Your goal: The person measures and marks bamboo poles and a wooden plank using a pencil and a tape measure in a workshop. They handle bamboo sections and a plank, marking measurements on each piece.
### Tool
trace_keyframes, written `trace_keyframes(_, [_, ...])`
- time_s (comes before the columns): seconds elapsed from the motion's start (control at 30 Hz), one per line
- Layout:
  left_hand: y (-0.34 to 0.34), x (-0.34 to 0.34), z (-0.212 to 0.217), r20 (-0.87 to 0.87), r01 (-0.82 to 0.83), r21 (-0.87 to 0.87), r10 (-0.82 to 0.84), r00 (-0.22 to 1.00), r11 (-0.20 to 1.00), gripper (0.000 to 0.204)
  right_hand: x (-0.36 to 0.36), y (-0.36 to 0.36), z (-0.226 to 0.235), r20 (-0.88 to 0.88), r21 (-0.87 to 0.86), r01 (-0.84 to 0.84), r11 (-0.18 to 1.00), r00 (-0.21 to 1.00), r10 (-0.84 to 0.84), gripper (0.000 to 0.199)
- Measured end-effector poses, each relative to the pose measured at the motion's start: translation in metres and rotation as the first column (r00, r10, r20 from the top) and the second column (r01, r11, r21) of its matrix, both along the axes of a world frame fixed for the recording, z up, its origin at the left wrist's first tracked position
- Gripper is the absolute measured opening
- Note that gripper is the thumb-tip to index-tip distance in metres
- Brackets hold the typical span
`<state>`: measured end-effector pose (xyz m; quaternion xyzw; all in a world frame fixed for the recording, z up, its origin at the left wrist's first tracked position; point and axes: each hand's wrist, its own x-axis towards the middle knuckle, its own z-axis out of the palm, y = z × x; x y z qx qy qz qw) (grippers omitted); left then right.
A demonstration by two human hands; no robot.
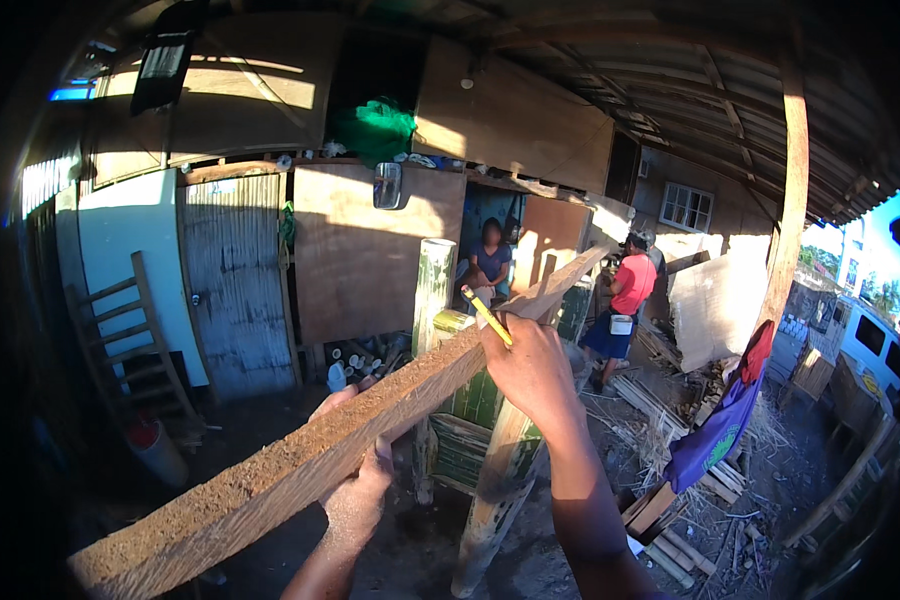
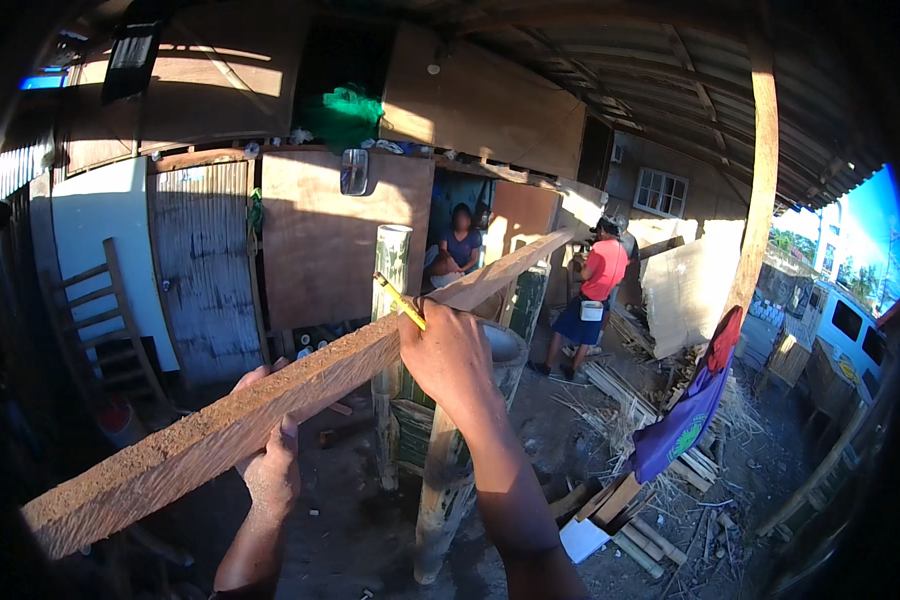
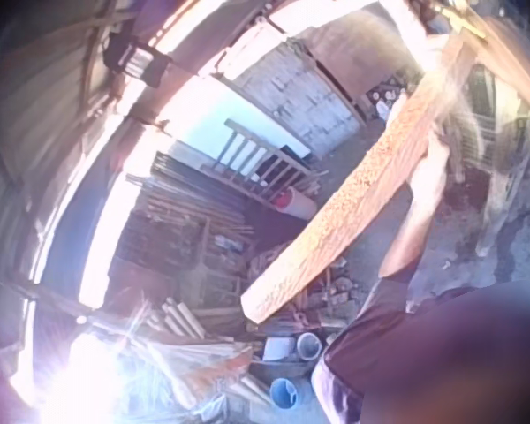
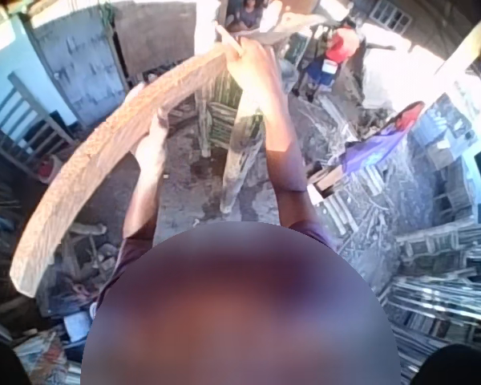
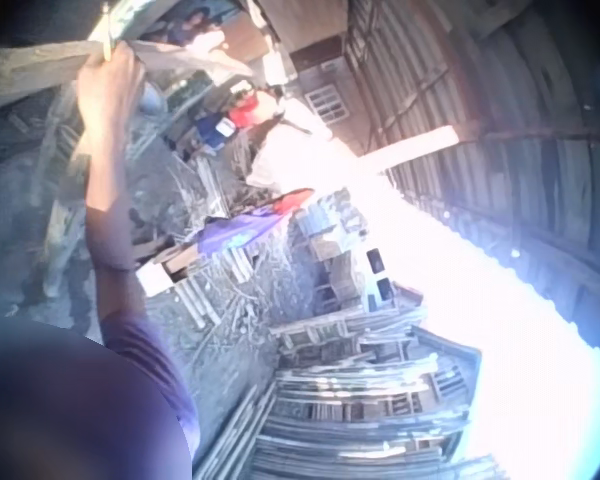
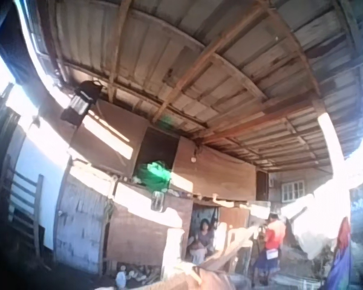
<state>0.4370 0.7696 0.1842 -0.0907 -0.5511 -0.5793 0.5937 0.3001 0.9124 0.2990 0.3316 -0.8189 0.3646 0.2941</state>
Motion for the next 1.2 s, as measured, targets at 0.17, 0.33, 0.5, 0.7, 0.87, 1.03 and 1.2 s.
trace_keyframes(0.17, [-0.093,-0.002,0.008,0.164,0.18,0.014,-0.18,0.97,0.984,0.066,-0.009,-0.068,-0.026,0.082,-0.08,0.12,0.99,0.99,-0.113,0.042])
trace_keyframes(0.33, [-0.159,-0.012,0.011,0.269,0.237,-0.112,-0.2,0.942,0.965,0.053,-0.015,-0.143,-0.064,0.132,-0.388,0.331,0.86,0.944,-0.304,0.068])
trace_keyframes(0.5, [-0.213,-0.029,0.013,0.314,0.321,-0.096,-0.278,0.908,0.942,0.038,-0.025,-0.204,-0.064,0.443,-0.712,0.263,0.651,0.888,0.126,0.069])
trace_keyframes(0.7, [-0.285,-0.086,-0.002,0.204,0.364,-0.127,-0.335,0.92,0.923,0.037,-0.077,-0.278,-0.061,0.475,-0.734,0.379,0.563,0.879,0.029,0.073])
trace_keyframes(0.87, [-0.369,-0.152,-0.002,0.265,0.58,-0.132,-0.535,0.802,0.804,0.032,-0.134,-0.328,-0.071,0.325,-0.759,0.347,0.551,0.935,-0.142,0.066])
trace_keyframes(1.03, [-0.447,-0.225,0.023,0.359,0.72,0.079,-0.694,0.624,0.689,0.038,-0.198,-0.391,-0.055,0.323,-0.733,0.496,0.466,0.856,-0.404,0.067])
trace_keyframes(1.2, [-0.511,-0.308,0.049,0.467,0.835,0.125,-0.774,0.428,0.536,0.043,-0.245,-0.443,-0.034,0.38,-0.696,0.624,0.355,0.74,-0.556,0.07])
